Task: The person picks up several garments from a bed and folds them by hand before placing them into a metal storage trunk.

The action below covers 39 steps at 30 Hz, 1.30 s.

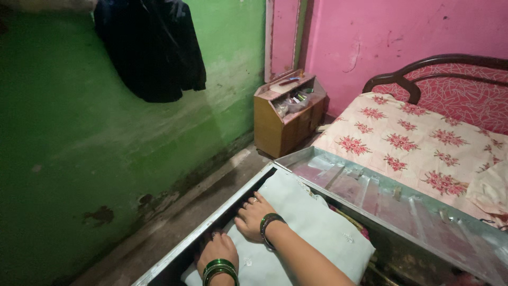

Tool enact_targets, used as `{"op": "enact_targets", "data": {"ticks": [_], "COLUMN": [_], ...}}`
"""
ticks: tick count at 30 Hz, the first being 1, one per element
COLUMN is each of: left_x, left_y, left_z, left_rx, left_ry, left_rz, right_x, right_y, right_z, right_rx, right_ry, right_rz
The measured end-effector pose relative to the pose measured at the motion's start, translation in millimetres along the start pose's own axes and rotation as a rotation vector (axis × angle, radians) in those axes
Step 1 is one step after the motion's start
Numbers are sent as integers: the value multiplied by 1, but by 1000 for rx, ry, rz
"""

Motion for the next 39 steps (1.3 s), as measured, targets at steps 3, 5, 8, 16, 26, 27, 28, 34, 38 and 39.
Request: {"op": "enact_targets", "data": {"ticks": [3, 5, 8, 16, 26, 27, 28, 34, 38, 39], "left_x": [3, 6, 8, -12, -44, -46, -46, -53, -43, -43], "left_y": [-7, -9, -12, 14, 25, 21, 17, 16, 1, 2], "left_z": [1, 1, 2, 11, 71, 77, 81, 81, 81, 81], "left_rx": [0, -4, 13, 107, 65, 97, 129, 165, 145, 141], "left_ry": [-13, -27, -40, -75, -318, -334, -347, -378, -349, -358], "left_rz": [42, 85, 52, 158, 434, 351, 268, 248, 131, 197], "right_x": [2, 2, 1, -8, -41, -43, -44, -47, -46, -45], "right_y": [-4, -5, -4, 10, 36, 34, 33, 28, 24, 23], "right_z": [2, 3, 4, 9, 54, 55, 56, 58, 60, 60], "right_rx": [14, 16, 23, 14, -11, -5, -2, 44, 42, 41], "right_ry": [-44, -41, -37, -24, -180, -207, -212, -206, -207, -204], "right_rz": [-22, -15, -5, -8, 7, -12, -12, 10, 26, 39]}}
Point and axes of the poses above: each hand's wrist, its own x-axis towards the middle knuckle, its own y-axis out of the back of the hand, z = x × y, the point moved 7 cm from there along x, towards the middle knuckle, and after that the axes turned 13 degrees about x, right-handed, at the moved point
